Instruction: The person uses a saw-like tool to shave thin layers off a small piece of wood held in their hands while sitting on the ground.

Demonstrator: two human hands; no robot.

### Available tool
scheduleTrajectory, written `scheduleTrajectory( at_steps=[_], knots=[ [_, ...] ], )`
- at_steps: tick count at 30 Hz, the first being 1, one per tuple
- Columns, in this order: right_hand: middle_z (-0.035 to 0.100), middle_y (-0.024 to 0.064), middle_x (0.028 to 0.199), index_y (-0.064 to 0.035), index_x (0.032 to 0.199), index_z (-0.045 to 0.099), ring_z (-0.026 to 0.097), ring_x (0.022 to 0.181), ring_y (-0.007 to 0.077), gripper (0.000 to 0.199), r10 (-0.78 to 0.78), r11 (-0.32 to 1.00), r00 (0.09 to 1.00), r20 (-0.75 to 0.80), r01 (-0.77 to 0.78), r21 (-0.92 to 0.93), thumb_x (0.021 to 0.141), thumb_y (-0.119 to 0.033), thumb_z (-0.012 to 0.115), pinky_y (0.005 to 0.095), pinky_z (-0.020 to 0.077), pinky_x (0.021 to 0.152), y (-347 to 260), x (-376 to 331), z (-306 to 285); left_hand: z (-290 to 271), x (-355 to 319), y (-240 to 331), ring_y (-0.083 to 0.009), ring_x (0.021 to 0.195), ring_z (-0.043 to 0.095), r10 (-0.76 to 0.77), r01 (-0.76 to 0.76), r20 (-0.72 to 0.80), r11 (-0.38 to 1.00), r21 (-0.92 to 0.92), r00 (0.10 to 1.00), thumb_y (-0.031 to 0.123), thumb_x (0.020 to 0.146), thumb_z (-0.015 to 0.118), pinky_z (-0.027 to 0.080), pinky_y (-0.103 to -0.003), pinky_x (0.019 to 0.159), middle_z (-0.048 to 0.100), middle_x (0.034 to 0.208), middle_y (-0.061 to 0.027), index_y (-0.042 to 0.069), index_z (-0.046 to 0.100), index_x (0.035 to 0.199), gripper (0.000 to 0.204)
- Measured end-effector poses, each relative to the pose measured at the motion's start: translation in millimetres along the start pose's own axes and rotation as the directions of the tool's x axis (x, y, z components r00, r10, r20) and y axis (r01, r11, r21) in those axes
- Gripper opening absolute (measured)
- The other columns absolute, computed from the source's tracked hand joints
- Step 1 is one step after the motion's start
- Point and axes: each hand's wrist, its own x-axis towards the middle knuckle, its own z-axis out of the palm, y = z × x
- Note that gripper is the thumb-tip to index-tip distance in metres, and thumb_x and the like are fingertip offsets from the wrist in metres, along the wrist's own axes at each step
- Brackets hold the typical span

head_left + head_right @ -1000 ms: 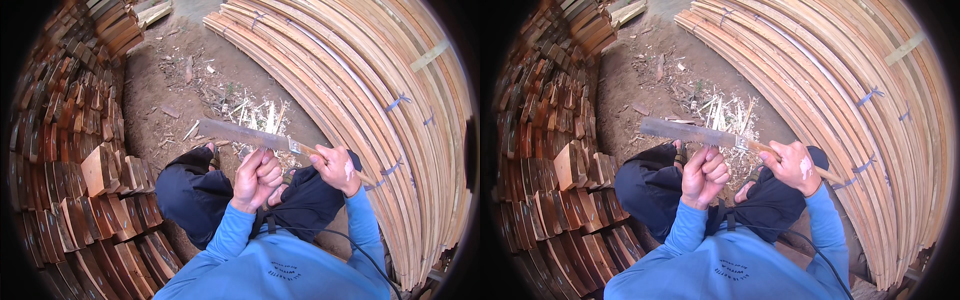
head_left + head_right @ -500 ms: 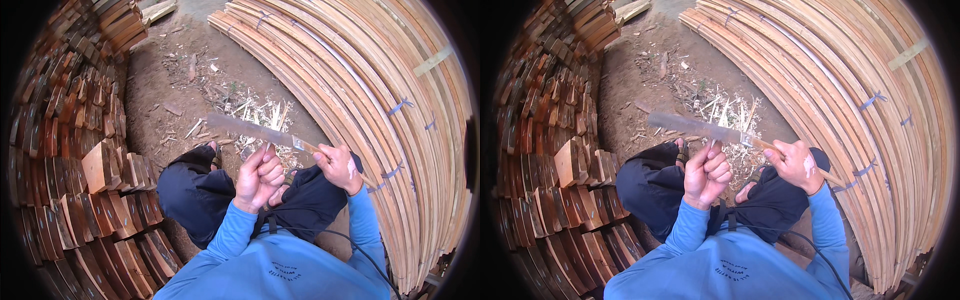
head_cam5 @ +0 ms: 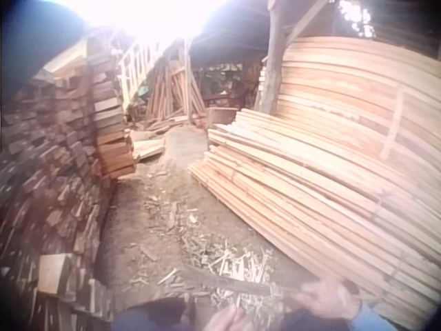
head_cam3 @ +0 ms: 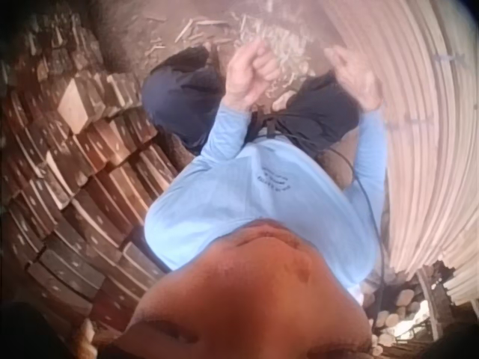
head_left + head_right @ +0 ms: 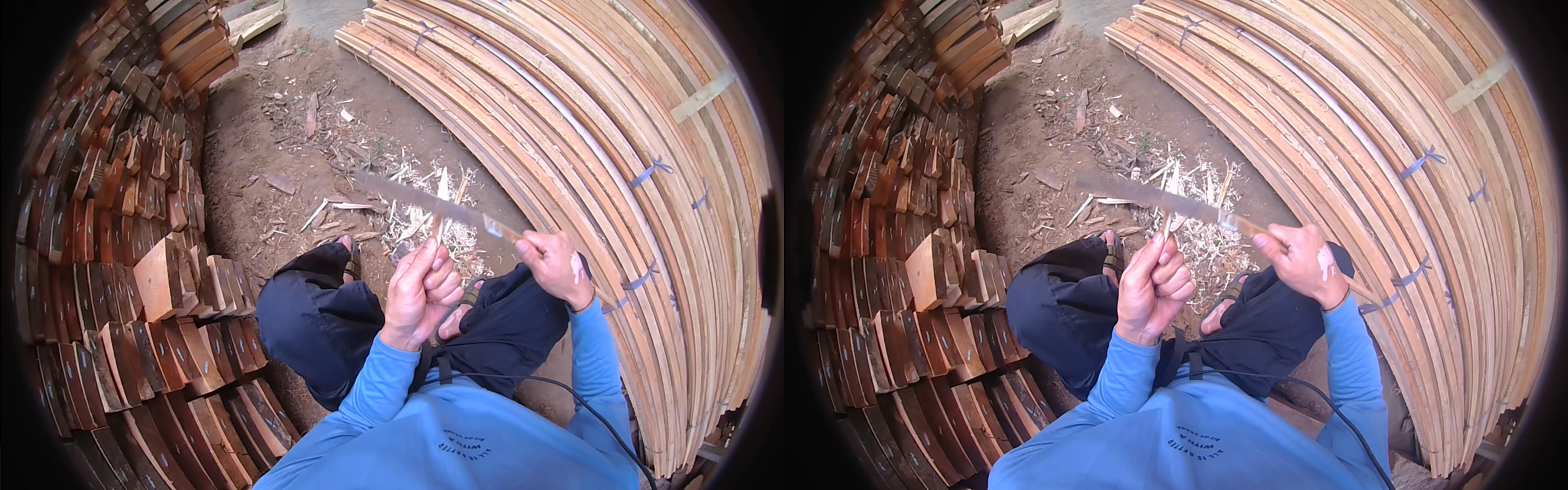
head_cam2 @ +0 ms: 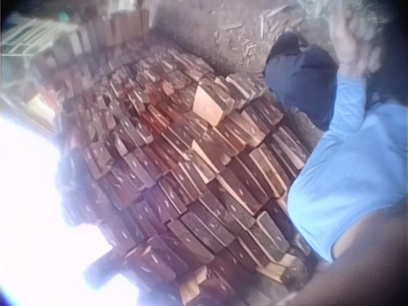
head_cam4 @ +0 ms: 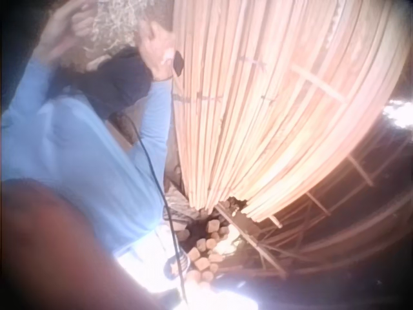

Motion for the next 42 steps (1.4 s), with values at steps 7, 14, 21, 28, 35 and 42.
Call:
scheduleTrajectory(
  at_steps=[7,14,21,28,35,42],
  knots=[
    [0.046,0.0221,0.056,-0.0008,0.068,0.055,0.047,0.051,0.0413,0.053,-0.078,0.997,0.997,0.012,0.078,-0.016,0.097,-0.044,0.064,0.0442,0.0375,0.049,-4,0,6,-4,1,-1,-0.0045,0.047,0.021,-0.024,0.024,0.027,0.999,-0.035,0.999,0.028,0.111,0.044,0.018,-0.025,0.044,0.027,0.060,0.0066,0.008,0.045,0.087,0.031],
    [0.046,0.0218,0.057,-0.0004,0.067,0.055,0.044,0.051,0.0402,0.055,-0.086,0.995,0.996,-0.036,0.084,-0.045,0.096,-0.047,0.065,0.0446,0.0374,0.050,23,21,19,-12,8,-4,-0.0044,0.046,0.019,-0.009,0.009,-0.007,0.997,-0.082,1.000,0.029,0.112,0.039,0.019,-0.023,0.043,0.025,0.060,0.0081,0.010,0.045,0.089,0.030],
    [0.057,0.0211,0.059,-0.0038,0.072,0.066,0.056,0.056,0.0409,0.052,-0.086,0.989,0.996,-0.016,0.083,-0.121,0.095,-0.051,0.064,0.0459,0.0452,0.056,31,32,26,-28,17,-5,-0.0048,0.046,0.019,-0.007,0.003,-0.021,0.983,-0.182,1.000,0.029,0.112,0.040,0.020,-0.023,0.043,0.026,0.059,0.0079,0.011,0.045,0.089,0.029],
    [0.063,0.0186,0.059,-0.0017,0.079,0.074,0.062,0.054,0.0337,0.064,0.277,0.946,0.953,-0.123,-0.293,-0.141,0.099,-0.059,0.054,0.0443,0.0496,0.059,126,48,24,5,-7,0,-0.0042,0.047,0.019,-0.006,0.023,0.131,0.991,-0.128,0.991,0.028,0.112,0.037,0.019,-0.023,0.044,0.026,0.060,0.0082,0.011,0.044,0.089,0.030],
    [0.043,0.0182,0.056,0.0013,0.068,0.056,0.040,0.051,0.0294,0.059,0.098,0.993,0.987,-0.127,-0.105,-0.048,0.103,-0.045,0.054,0.0448,0.0365,0.053,55,32,7,-8,9,-3,-0.0044,0.046,0.019,0.068,-0.063,-0.048,0.993,0.104,0.997,0.029,0.112,0.040,0.018,-0.024,0.044,0.025,0.059,0.0083,0.011,0.046,0.087,0.031],
    [0.049,0.0206,0.055,-0.0003,0.071,0.061,0.047,0.049,0.0377,0.051,-0.029,0.999,0.998,0.054,0.027,0.044,0.101,-0.042,0.059,0.0434,0.0382,0.050,-6,12,11,-10,11,-5,-0.0044,0.046,0.020,0.028,-0.023,-0.057,0.997,0.074,0.998,0.029,0.112,0.040,0.017,-0.025,0.044,0.027,0.059,0.0084,0.011,0.046,0.086,0.032]
  ],
)
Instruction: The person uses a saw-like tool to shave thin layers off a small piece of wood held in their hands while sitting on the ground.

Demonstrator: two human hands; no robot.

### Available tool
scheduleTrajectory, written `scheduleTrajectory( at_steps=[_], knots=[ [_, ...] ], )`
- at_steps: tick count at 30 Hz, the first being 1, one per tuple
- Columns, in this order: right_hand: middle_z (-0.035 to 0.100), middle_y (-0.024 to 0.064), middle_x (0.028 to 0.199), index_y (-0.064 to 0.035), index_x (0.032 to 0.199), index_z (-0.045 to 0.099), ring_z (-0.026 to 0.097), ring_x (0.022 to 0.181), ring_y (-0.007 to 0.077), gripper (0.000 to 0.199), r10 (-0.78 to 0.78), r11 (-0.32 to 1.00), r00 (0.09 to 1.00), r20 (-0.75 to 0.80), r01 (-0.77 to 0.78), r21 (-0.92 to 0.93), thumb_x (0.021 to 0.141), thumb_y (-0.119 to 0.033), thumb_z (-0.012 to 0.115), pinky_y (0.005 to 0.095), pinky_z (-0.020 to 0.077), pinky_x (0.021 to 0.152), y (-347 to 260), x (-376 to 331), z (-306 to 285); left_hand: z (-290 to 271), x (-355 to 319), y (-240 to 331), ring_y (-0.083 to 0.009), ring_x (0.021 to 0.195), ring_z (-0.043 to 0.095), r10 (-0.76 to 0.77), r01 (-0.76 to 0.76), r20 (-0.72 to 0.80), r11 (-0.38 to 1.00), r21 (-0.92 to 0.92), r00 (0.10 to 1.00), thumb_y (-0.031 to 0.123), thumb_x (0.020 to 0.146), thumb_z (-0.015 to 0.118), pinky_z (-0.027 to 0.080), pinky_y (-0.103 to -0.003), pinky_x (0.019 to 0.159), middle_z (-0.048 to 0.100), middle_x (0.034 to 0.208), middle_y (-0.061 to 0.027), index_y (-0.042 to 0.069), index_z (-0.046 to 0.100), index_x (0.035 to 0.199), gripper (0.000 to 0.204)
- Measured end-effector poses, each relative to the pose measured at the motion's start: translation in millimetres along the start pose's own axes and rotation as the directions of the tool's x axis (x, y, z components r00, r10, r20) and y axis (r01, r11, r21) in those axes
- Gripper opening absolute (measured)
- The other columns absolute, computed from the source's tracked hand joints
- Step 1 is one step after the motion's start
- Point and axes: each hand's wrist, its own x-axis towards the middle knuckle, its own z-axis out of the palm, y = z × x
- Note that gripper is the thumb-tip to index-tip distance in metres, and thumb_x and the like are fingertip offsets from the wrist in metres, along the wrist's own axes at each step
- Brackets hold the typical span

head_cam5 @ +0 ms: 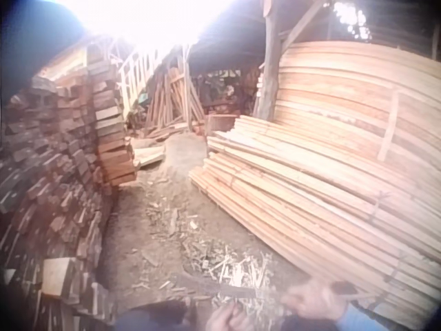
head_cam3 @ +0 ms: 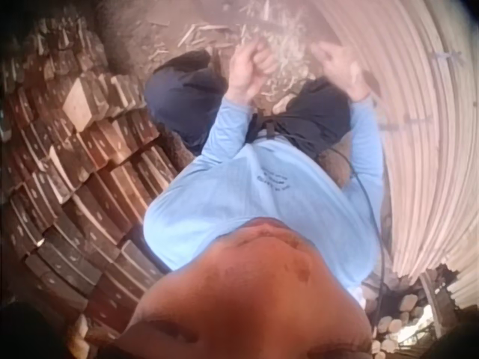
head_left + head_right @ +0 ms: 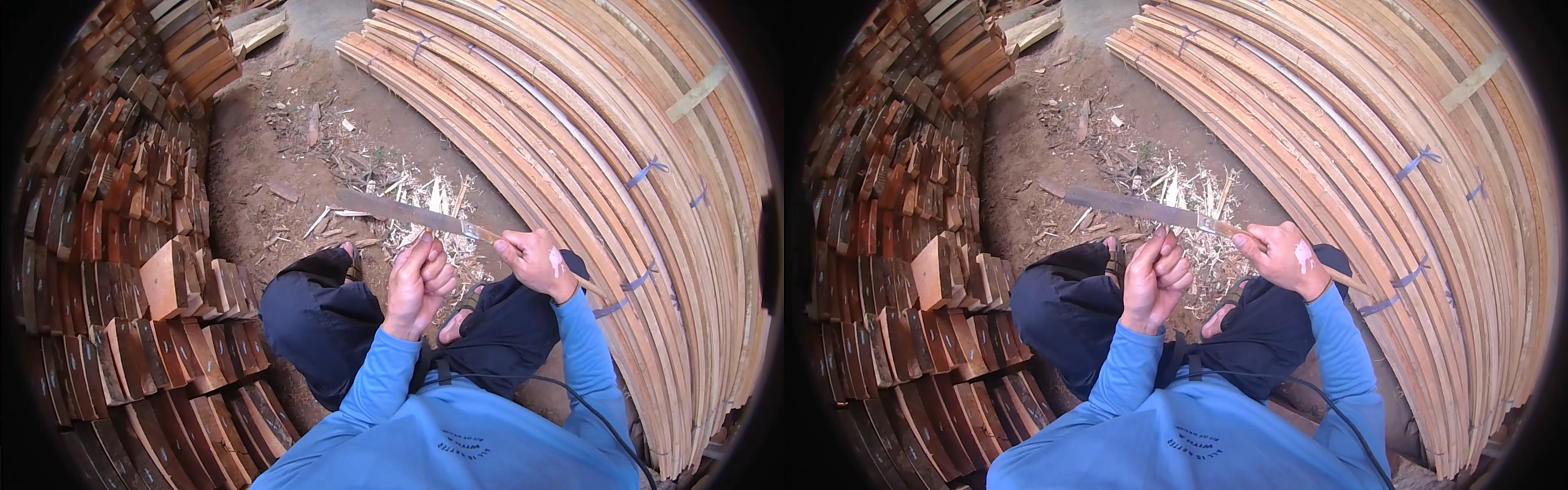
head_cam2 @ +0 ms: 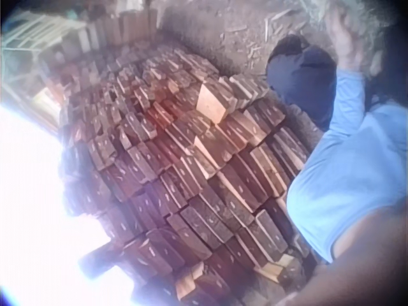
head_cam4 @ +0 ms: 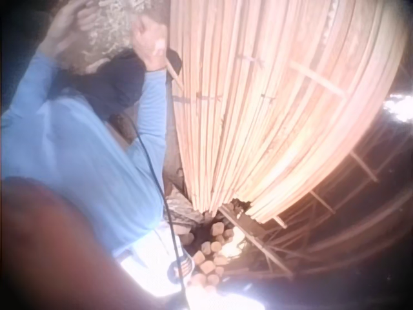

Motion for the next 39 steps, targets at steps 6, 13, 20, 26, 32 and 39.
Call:
scheduleTrajectory(
  at_steps=[6,13,20,26,32,39],
  knots=[
    [0.052,0.0213,0.056,-0.0011,0.071,0.062,0.052,0.050,0.0393,0.051,0.040,0.999,0.998,-0.056,-0.038,0.035,0.100,-0.044,0.061,0.0450,0.0401,0.051,-2,3,6,4,-2,-1,-0.0042,0.046,0.020,-0.037,0.038,0.056,0.999,-0.023,0.998,0.029,0.112,0.039,0.018,-0.024,0.044,0.026,0.059,0.0082,0.011,0.045,0.087,0.032],
    [0.052,0.0207,0.055,-0.0028,0.068,0.059,0.054,0.054,0.0416,0.052,-0.056,0.980,0.992,-0.115,0.032,-0.197,0.095,-0.047,0.065,0.0459,0.0426,0.053,28,11,11,-8,4,-8,-0.0046,0.047,0.020,-0.060,0.066,0.057,0.991,-0.116,0.997,0.029,0.112,0.038,0.019,-0.023,0.044,0.026,0.059,0.0080,0.011,0.045,0.089,0.030],
    [0.064,0.0279,0.072,0.0022,0.076,0.069,0.064,0.068,0.0450,0.064,0.307,0.878,0.907,-0.290,-0.387,-0.282,0.100,-0.054,0.052,0.0533,0.0492,0.069,113,27,-9,8,-24,7,-0.0045,0.047,0.019,-0.012,0.026,0.189,0.997,-0.069,0.982,0.028,0.112,0.039,0.020,-0.024,0.045,0.026,0.060,0.0081,0.011,0.044,0.088,0.030],
    [0.037,0.0196,0.056,0.0035,0.066,0.050,0.037,0.052,0.0321,0.068,0.203,0.969,0.921,-0.332,-0.239,-0.069,0.106,-0.052,0.045,0.0474,0.0337,0.054,93,4,-14,12,-12,4,-0.0040,0.047,0.019,0.080,-0.087,0.111,0.994,0.061,0.991,0.028,0.111,0.041,0.018,-0.024,0.045,0.026,0.060,0.0080,0.010,0.045,0.086,0.031],
    [0.038,0.0181,0.055,0.0016,0.070,0.053,0.035,0.051,0.0300,0.061,0.010,0.998,0.998,-0.060,-0.007,0.063,0.105,-0.048,0.051,0.0431,0.0343,0.051,21,-10,-8,16,-9,1,-0.0039,0.047,0.020,0.206,-0.202,0.024,0.919,0.339,0.978,0.026,0.111,0.043,0.018,-0.025,0.046,0.028,0.059,0.0069,0.010,0.045,0.085,0.031],
    [0.045,0.0196,0.054,-0.0007,0.071,0.056,0.044,0.048,0.0360,0.053,-0.010,0.999,1.000,-0.008,0.011,0.047,0.102,-0.044,0.058,0.0427,0.0380,0.050,3,-14,-3,20,-8,3,-0.0045,0.047,0.020,0.150,-0.148,0.014,0.945,0.293,0.989,0.028,0.111,0.042,0.018,-0.026,0.046,0.028,0.059,0.0072,0.010,0.044,0.084,0.033]
  ],
)
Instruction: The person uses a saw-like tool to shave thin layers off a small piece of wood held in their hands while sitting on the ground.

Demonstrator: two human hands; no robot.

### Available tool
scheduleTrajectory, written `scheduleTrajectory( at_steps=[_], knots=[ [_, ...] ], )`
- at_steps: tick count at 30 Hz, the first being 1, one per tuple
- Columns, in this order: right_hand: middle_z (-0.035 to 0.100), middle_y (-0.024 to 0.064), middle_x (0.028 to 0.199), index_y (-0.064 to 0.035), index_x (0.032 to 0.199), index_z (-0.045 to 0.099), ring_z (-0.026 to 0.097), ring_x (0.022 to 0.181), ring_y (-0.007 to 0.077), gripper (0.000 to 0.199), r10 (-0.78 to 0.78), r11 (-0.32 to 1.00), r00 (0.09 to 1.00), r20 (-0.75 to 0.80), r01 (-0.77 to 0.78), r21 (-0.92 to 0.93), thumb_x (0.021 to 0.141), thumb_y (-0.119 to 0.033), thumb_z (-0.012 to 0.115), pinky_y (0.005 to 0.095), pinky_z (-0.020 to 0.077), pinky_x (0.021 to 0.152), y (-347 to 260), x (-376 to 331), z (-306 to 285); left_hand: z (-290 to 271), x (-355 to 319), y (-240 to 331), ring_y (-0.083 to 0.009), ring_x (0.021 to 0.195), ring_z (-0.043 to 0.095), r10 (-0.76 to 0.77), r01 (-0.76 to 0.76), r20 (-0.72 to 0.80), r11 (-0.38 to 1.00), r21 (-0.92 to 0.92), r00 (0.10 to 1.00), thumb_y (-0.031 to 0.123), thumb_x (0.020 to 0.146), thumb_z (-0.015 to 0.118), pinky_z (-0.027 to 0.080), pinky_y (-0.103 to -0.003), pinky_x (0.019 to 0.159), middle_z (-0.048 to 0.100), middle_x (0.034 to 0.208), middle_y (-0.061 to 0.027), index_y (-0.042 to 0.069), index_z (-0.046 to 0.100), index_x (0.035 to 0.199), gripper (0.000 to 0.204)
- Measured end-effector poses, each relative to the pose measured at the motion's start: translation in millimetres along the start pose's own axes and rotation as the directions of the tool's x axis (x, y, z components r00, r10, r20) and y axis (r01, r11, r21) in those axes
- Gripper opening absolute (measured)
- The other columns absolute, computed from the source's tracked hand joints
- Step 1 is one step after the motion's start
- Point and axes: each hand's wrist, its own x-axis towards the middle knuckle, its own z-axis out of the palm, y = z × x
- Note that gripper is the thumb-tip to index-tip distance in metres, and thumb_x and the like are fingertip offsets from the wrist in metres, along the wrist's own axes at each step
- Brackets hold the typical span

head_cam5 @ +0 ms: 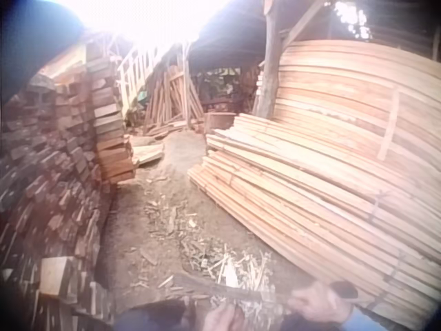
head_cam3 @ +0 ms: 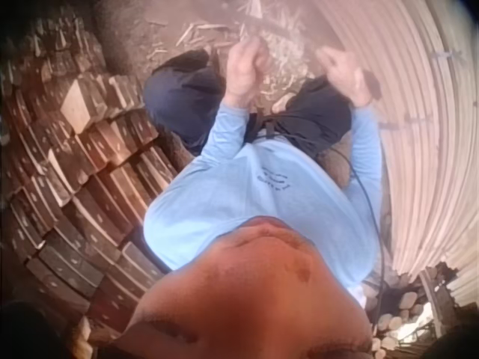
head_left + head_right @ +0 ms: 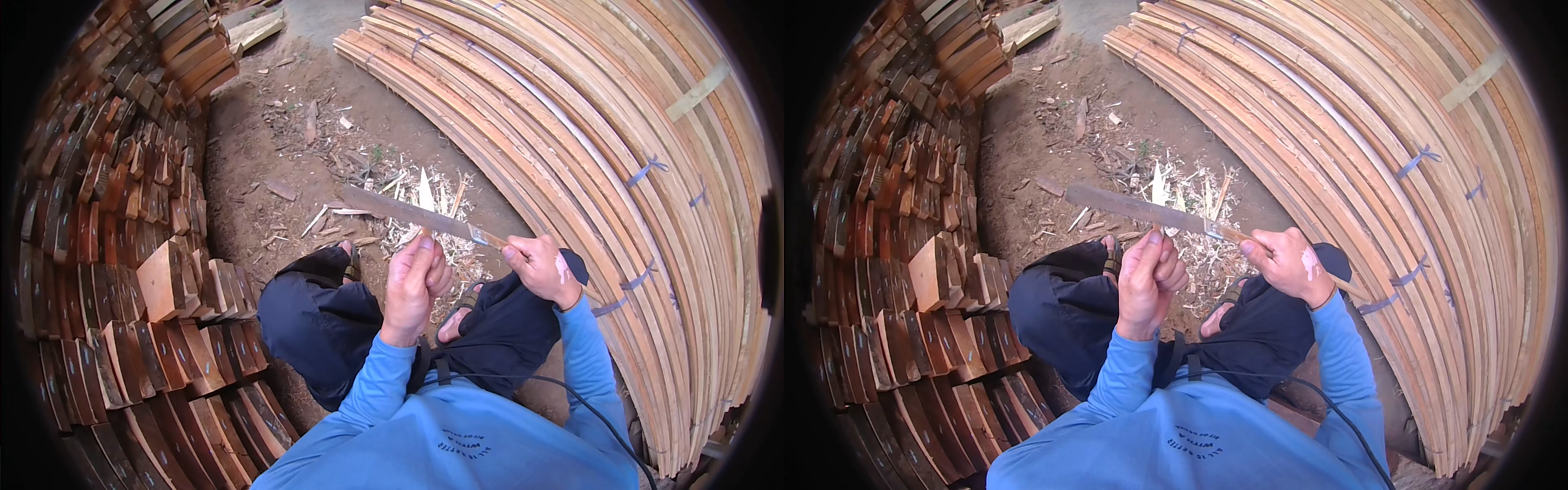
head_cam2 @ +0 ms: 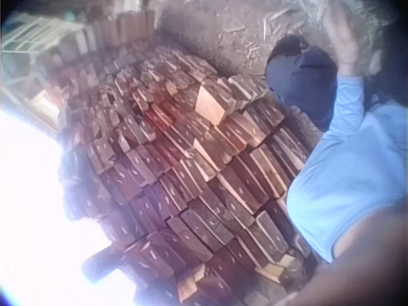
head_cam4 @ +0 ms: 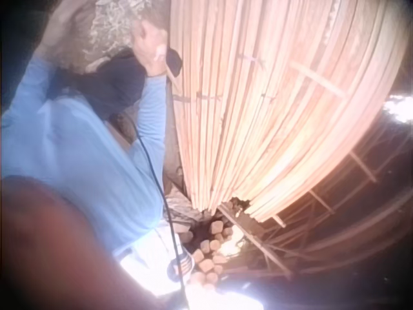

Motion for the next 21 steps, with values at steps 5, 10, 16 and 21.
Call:
scheduleTrajectory(
  at_steps=[5,10,16,21],
  knots=[
    [0.047,0.0207,0.056,-0.0012,0.071,0.056,0.046,0.050,0.0395,0.053,-0.012,0.999,0.997,-0.079,0.009,-0.041,0.100,-0.045,0.059,0.0442,0.0374,0.050,11,6,6,1,-4,0,-0.0041,0.047,0.018,-0.108,0.141,0.141,0.959,-0.247,0.984,0.032,0.112,0.037,0.017,-0.025,0.046,0.024,0.059,0.0081,0.011,0.044,0.086,0.035],
    [0.050,0.0212,0.057,-0.0015,0.071,0.057,0.049,0.054,0.0424,0.057,-0.084,0.986,0.994,-0.067,0.073,-0.152,0.099,-0.051,0.059,0.0464,0.0397,0.053,25,17,-3,-8,-6,0,-0.0045,0.048,0.019,-0.138,0.218,0.218,0.891,-0.399,0.966,0.031,0.113,0.037,0.018,-0.025,0.046,0.025,0.059,0.0077,0.011,0.043,0.087,0.034],
    [0.045,0.0245,0.058,0.0019,0.065,0.051,0.049,0.054,0.0416,0.065,0.153,0.938,0.951,-0.268,-0.225,-0.263,0.103,-0.051,0.050,0.0505,0.0376,0.057,110,37,2,8,-22,8,-0.0052,0.047,0.020,-0.043,0.186,0.351,0.905,-0.383,0.935,0.031,0.112,0.037,0.019,-0.025,0.045,0.026,0.059,0.0075,0.011,0.042,0.087,0.033],
    [0.037,0.0186,0.055,0.0026,0.064,0.051,0.038,0.050,0.0305,0.066,0.186,0.948,0.929,-0.319,-0.255,-0.189,0.104,-0.050,0.050,0.0453,0.0361,0.055,90,18,-10,-13,-5,9,-0.0052,0.047,0.020,-0.052,0.075,0.096,0.966,-0.248,0.994,0.032,0.112,0.036,0.019,-0.025,0.045,0.026,0.059,0.0080,0.012,0.043,0.086,0.034]
  ],
)
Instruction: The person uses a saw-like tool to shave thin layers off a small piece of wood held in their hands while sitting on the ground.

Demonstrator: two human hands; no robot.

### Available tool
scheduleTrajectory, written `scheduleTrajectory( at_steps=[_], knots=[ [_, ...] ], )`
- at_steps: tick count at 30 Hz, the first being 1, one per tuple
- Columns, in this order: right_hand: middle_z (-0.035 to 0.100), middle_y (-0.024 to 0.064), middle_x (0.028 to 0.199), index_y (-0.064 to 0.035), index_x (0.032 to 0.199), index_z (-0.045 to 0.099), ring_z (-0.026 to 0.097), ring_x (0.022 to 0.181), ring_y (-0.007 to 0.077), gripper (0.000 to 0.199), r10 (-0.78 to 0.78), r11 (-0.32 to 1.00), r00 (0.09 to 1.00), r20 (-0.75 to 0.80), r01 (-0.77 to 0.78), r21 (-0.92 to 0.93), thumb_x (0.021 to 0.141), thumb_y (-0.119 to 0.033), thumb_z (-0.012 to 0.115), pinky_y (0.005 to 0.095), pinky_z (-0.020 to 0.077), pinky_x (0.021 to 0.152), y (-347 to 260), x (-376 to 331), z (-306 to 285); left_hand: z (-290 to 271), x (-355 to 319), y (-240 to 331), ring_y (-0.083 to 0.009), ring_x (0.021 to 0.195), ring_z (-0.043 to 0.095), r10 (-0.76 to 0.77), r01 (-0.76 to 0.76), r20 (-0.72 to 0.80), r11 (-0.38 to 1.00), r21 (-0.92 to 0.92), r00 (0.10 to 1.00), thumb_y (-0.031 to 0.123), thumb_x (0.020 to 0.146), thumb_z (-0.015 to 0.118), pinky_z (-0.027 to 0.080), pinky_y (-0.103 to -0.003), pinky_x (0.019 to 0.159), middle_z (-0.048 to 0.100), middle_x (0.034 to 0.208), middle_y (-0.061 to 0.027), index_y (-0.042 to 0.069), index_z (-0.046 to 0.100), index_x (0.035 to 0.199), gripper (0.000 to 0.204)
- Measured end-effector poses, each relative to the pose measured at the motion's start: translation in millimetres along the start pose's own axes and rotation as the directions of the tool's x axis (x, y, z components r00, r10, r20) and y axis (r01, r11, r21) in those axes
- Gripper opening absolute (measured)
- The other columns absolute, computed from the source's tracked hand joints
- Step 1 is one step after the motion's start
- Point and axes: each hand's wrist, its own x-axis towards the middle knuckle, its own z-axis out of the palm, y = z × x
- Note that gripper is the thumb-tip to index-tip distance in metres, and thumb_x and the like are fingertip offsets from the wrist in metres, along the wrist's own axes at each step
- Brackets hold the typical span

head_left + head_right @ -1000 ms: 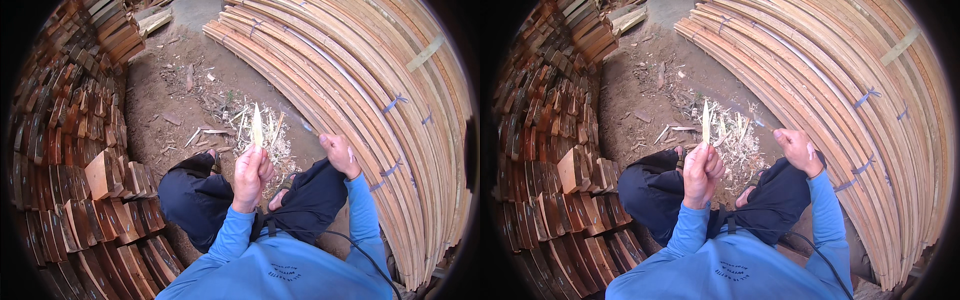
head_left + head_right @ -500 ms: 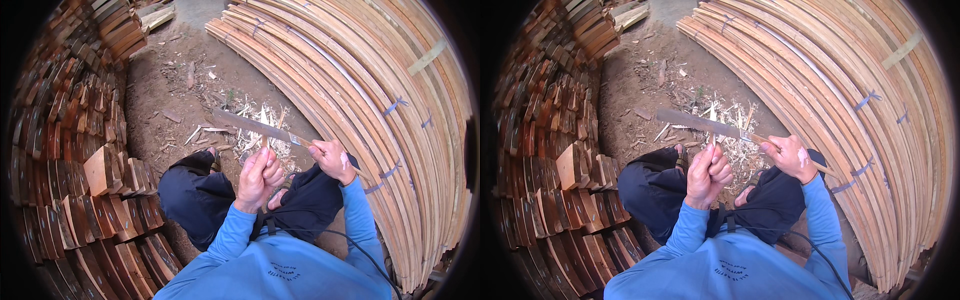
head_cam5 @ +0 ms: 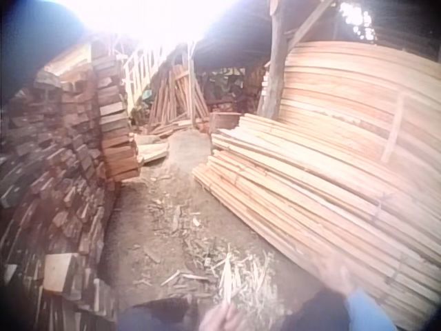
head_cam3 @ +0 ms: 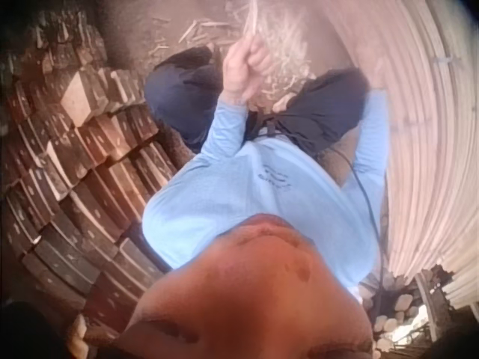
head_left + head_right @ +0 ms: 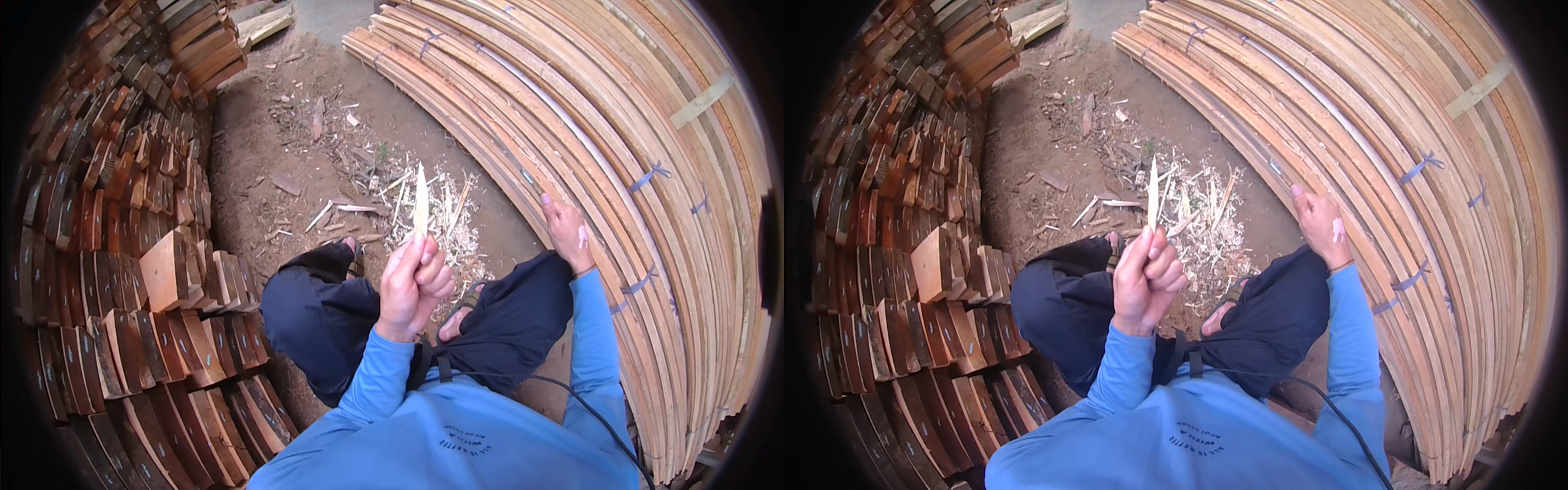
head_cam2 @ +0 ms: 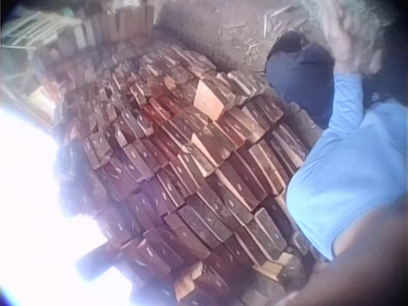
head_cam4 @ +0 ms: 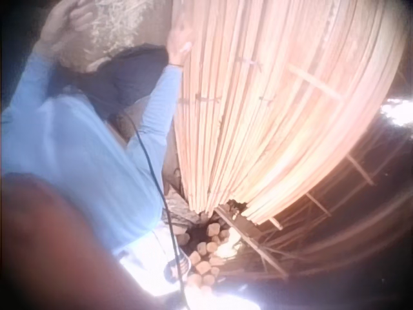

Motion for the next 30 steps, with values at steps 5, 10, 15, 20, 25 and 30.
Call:
scheduleTrajectory(
  at_steps=[5,10,15,20,25,30],
  knots=[
    [0.039,0.0189,0.055,0.0009,0.071,0.053,0.039,0.050,0.0335,0.060,-0.214,0.959,0.970,0.112,0.187,0.214,0.104,-0.049,0.052,0.0439,0.0359,0.052,-64,-16,-15,7,1,-10,-0.0050,0.049,0.019,-0.046,0.045,0.012,0.996,0.074,0.999,0.033,0.112,0.037,0.018,-0.026,0.047,0.025,0.058,0.0081,0.012,0.043,0.084,0.036],
    [0.046,0.0218,0.055,-0.0007,0.072,0.053,0.047,0.051,0.0410,0.056,-0.292,0.947,0.931,0.217,0.249,0.205,0.102,-0.047,0.057,0.0446,0.0363,0.049,-96,-31,-21,6,5,-10,-0.0050,0.048,0.019,-0.088,0.088,-0.005,0.996,0.009,0.996,0.033,0.112,0.035,0.018,-0.025,0.047,0.026,0.057,0.0084,0.012,0.042,0.083,0.036],
    [0.047,0.0215,0.055,-0.0012,0.070,0.053,0.049,0.051,0.0420,0.056,-0.319,0.946,0.938,0.135,0.306,0.112,0.101,-0.048,0.058,0.0451,0.0374,0.049,-86,-26,-18,5,3,-9,-0.0052,0.048,0.018,-0.142,0.151,0.098,0.985,-0.087,0.985,0.033,0.112,0.035,0.018,-0.025,0.046,0.026,0.058,0.0080,0.013,0.041,0.084,0.035],
    [0.046,0.0203,0.055,-0.0015,0.067,0.052,0.047,0.050,0.0406,0.059,-0.294,0.941,0.949,0.112,0.267,0.207,0.101,-0.049,0.056,0.0448,0.0371,0.049,-62,-10,-17,14,-6,-10,-0.0060,0.048,0.020,-0.178,0.222,0.231,0.958,-0.184,0.957,0.033,0.112,0.035,0.019,-0.026,0.046,0.026,0.058,0.0071,0.012,0.040,0.084,0.035],
    [0.043,0.0205,0.053,-0.0017,0.066,0.052,0.046,0.048,0.0399,0.060,-0.337,0.932,0.927,0.162,0.304,0.197,0.101,-0.051,0.056,0.0449,0.0367,0.048,-91,-27,-24,11,-1,-9,-0.0052,0.046,0.017,-0.123,0.125,0.050,0.992,-0.033,0.991,0.032,0.113,0.035,0.017,-0.025,0.045,0.023,0.056,0.0082,0.013,0.040,0.083,0.036],
    [0.045,0.0206,0.054,-0.0015,0.066,0.053,0.047,0.051,0.0417,0.059,-0.313,0.945,0.934,0.174,0.289,0.152,0.099,-0.050,0.060,0.0444,0.0376,0.049,-81,-25,-22,8,0,-14,-0.0059,0.047,0.020,-0.079,0.075,0.034,0.991,0.112,0.996,0.030,0.112,0.037,0.018,-0.026,0.046,0.026,0.058,0.0059,0.010,0.042,0.084,0.035]
  ],
)
